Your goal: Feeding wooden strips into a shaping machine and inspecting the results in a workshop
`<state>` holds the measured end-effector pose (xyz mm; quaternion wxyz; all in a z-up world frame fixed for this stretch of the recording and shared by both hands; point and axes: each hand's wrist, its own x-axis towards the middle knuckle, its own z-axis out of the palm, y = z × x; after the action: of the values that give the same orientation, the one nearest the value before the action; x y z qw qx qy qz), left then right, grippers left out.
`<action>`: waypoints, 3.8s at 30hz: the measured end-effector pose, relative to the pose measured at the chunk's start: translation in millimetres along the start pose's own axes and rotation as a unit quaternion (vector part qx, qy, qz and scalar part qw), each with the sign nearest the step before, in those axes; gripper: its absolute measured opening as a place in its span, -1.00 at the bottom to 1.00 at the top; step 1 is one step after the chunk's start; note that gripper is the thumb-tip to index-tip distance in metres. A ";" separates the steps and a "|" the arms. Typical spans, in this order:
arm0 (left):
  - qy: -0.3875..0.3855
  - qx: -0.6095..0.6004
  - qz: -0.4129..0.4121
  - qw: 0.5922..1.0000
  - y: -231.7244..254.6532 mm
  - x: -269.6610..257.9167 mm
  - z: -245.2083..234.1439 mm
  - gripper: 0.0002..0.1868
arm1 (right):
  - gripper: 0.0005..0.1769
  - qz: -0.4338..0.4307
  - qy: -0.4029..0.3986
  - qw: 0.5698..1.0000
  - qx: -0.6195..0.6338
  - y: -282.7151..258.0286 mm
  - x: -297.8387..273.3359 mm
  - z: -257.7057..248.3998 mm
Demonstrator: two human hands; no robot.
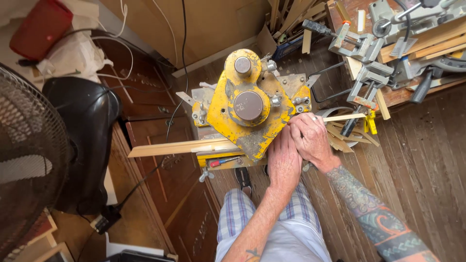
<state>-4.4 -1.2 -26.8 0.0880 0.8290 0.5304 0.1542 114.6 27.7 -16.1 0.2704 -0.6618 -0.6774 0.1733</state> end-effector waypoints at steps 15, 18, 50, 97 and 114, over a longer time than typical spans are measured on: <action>-0.056 -0.007 0.051 0.997 -193.5 -50.0 -110.5 -0.63 | -0.70 -0.041 0.064 0.997 -0.017 -1.3 -0.9 4.9; -0.068 0.006 0.045 0.997 -197.6 -52.9 -99.6 -0.68 | -0.65 -0.039 0.071 0.997 -0.014 -8.6 0.2 1.0; -0.071 -0.024 0.016 0.997 -195.6 -50.5 -100.4 -0.71 | -0.61 -0.014 0.055 0.998 -0.019 -11.8 -2.8 4.6; -0.074 -0.017 0.018 0.997 -199.6 -48.7 -88.8 -0.74 | -0.64 -0.015 0.077 0.997 -0.012 -10.6 3.0 0.4; -0.055 -0.013 0.031 0.998 -200.7 -53.9 -87.5 -0.74 | -0.64 -0.019 0.081 0.996 -0.013 -2.3 -6.0 9.4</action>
<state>-227.1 33.1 -15.6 0.1233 0.8509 0.4970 0.1176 107.0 22.9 -23.1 0.3184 -0.6642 -0.6681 0.1051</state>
